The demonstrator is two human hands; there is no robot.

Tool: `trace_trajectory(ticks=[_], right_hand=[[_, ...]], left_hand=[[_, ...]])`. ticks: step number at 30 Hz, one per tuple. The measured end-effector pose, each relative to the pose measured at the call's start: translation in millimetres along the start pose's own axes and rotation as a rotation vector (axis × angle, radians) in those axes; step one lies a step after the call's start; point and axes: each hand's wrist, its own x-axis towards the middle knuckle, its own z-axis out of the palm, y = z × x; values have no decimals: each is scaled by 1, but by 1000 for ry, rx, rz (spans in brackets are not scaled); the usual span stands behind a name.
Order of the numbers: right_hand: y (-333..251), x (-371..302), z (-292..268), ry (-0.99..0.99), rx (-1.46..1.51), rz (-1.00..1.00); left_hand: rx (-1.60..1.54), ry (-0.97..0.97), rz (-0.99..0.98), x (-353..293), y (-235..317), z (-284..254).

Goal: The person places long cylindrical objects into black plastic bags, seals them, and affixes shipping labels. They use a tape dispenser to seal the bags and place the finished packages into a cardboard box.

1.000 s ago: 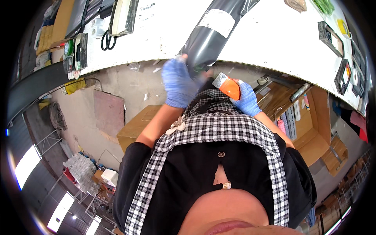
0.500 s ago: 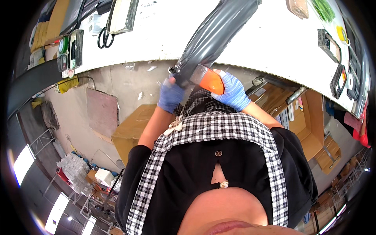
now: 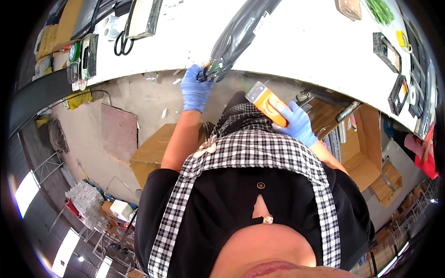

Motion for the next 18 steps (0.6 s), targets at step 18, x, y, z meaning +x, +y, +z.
trace_trajectory(ticks=[18], right_hand=[[54,33,-30,-384,519,405]], left_hand=[[252,154,31,7,4,-31]])
